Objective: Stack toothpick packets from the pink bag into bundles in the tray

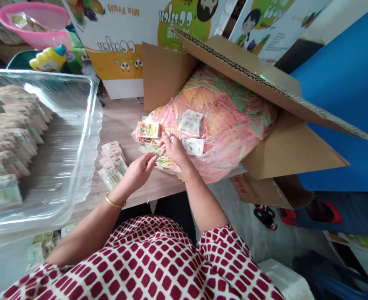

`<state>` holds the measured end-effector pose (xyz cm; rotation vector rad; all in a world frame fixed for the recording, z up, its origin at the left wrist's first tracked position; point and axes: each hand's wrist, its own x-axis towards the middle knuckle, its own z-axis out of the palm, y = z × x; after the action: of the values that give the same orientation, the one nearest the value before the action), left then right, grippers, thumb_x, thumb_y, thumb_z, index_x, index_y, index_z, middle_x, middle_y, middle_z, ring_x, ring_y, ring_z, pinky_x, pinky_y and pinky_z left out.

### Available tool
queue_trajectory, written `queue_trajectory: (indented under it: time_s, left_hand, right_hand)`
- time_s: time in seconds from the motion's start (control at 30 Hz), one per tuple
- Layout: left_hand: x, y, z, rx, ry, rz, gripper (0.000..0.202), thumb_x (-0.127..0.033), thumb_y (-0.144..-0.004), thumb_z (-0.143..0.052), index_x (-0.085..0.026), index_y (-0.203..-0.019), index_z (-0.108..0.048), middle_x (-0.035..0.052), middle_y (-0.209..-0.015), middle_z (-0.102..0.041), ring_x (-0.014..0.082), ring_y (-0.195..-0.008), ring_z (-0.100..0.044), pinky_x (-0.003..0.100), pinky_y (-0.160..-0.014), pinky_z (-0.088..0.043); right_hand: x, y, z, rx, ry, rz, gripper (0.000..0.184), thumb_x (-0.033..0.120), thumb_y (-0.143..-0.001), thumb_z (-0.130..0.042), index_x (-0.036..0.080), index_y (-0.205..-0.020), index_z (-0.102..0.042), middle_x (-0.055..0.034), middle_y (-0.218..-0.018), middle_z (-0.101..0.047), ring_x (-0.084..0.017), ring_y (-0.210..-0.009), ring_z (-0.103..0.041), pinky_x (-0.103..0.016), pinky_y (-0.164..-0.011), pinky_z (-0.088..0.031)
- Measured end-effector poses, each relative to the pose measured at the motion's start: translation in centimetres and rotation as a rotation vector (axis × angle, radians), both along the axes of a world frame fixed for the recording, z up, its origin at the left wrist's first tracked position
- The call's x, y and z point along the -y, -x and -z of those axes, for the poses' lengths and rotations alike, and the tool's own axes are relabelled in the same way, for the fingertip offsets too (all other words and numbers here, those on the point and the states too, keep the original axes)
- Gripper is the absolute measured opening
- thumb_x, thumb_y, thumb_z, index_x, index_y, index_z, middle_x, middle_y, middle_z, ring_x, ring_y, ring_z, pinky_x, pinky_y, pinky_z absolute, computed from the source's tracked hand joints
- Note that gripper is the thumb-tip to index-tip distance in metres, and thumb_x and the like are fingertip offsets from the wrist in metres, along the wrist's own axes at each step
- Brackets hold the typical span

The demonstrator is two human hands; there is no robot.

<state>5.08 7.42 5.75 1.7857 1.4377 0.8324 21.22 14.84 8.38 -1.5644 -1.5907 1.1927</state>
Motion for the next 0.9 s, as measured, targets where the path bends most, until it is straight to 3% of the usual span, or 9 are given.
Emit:
queue_trajectory:
  time_s: [0.07, 0.2, 0.33, 0.47, 0.57, 0.63, 0.77, 0.9]
  left_hand:
    - [0.7, 1.1, 0.8, -0.049, -0.016, -0.091, 0.026, -0.041, -0.104, -0.047, -0.023, -0.107, -0.066, 0.0059, -0.095, -0.077, 0.0203, -0.079, -0.069, 0.031, -0.073, -0.048]
    - [0.8, 3.0, 1.8, -0.068, -0.051, -0.205, 0.026, -0.037, -0.103, -0.047, -0.024, -0.110, -0.068, 0.0067, -0.099, -0.078, 0.0212, -0.084, -0.072, 0.032, -0.076, -0.050]
    - [-0.1, 3.9, 2.0, -0.038, -0.069, -0.251, 0.028, -0.037, -0.103, -0.046, -0.023, -0.109, -0.069, 0.0071, -0.099, -0.077, 0.0206, -0.081, -0.071, 0.032, -0.075, -0.051]
    - [-0.4, 3.9, 2.2, -0.053, -0.126, -0.273, 0.028, -0.036, -0.103, -0.045, -0.022, -0.108, -0.069, 0.0078, -0.101, -0.076, 0.0200, -0.081, -0.070, 0.032, -0.078, -0.052]
    - [-0.1, 3.3, 2.1, -0.076, -0.176, -0.231, 0.027, -0.033, -0.104, -0.044, -0.023, -0.107, -0.068, 0.0077, -0.104, -0.075, 0.0207, -0.089, -0.069, 0.033, -0.085, -0.052]
    - [0.0, 2.7, 2.0, -0.068, -0.173, -0.187, 0.025, -0.032, -0.104, -0.045, -0.023, -0.108, -0.068, 0.0076, -0.104, -0.074, 0.0212, -0.092, -0.069, 0.034, -0.087, -0.052]
    - [-0.1, 1.8, 1.8, -0.071, -0.163, -0.122, 0.023, -0.033, -0.104, -0.045, -0.024, -0.106, -0.066, 0.0073, -0.103, -0.074, 0.0220, -0.094, -0.070, 0.035, -0.089, -0.053]
    - [0.0, 1.6, 1.9, -0.070, -0.174, -0.078, 0.024, -0.034, -0.104, -0.044, -0.025, -0.107, -0.066, 0.0074, -0.104, -0.074, 0.0231, -0.096, -0.070, 0.036, -0.089, -0.053]
  right_hand:
    - [-0.1, 1.2, -0.2, 0.222, -0.062, -0.077, 0.038, 0.047, -0.109, -0.032, 0.020, -0.107, -0.058, -0.0048, -0.083, -0.071, -0.016, -0.066, -0.066, -0.024, -0.059, -0.048]
    - [-0.1, 4.5, 0.7, 0.817, -0.108, -0.226, 0.031, 0.025, -0.106, -0.041, 0.013, -0.129, -0.057, -0.0176, -0.100, -0.076, -0.026, -0.092, -0.073, -0.034, -0.080, -0.053]
    - [-0.2, 5.9, 2.0, 0.957, -0.089, -0.224, 0.038, 0.013, -0.102, -0.039, 0.002, -0.136, -0.051, -0.0256, -0.099, -0.075, -0.031, -0.094, -0.075, -0.037, -0.080, -0.053]
    - [-0.7, 4.0, 1.9, 0.728, -0.183, -0.023, 0.034, 0.029, -0.103, -0.041, 0.010, -0.128, -0.055, -0.0202, -0.102, -0.074, -0.028, -0.093, -0.073, -0.034, -0.079, -0.051]
    - [-0.7, 2.0, 0.9, 0.414, -0.262, 0.135, 0.026, 0.032, -0.103, -0.035, 0.018, -0.111, -0.055, -0.0126, -0.097, -0.072, -0.022, -0.090, -0.069, -0.030, -0.076, -0.049]
    - [-0.6, 0.9, -0.1, 0.164, -0.245, 0.184, 0.022, 0.034, -0.103, -0.032, 0.023, -0.098, -0.051, -0.0057, -0.087, -0.068, -0.017, -0.077, -0.065, -0.026, -0.066, -0.047]
    - [-0.9, -1.5, -2.4, -0.249, -0.165, 0.261, 0.028, 0.043, -0.100, -0.037, 0.027, -0.077, -0.036, 0.0042, -0.066, -0.048, -0.010, -0.047, -0.040, -0.022, -0.045, -0.032]
    - [-2.5, -6.1, -4.0, -0.302, -0.197, 0.394, 0.043, 0.058, -0.098, -0.042, 0.028, -0.071, -0.025, 0.0091, -0.057, -0.027, -0.010, -0.042, -0.025, -0.024, -0.041, -0.025]
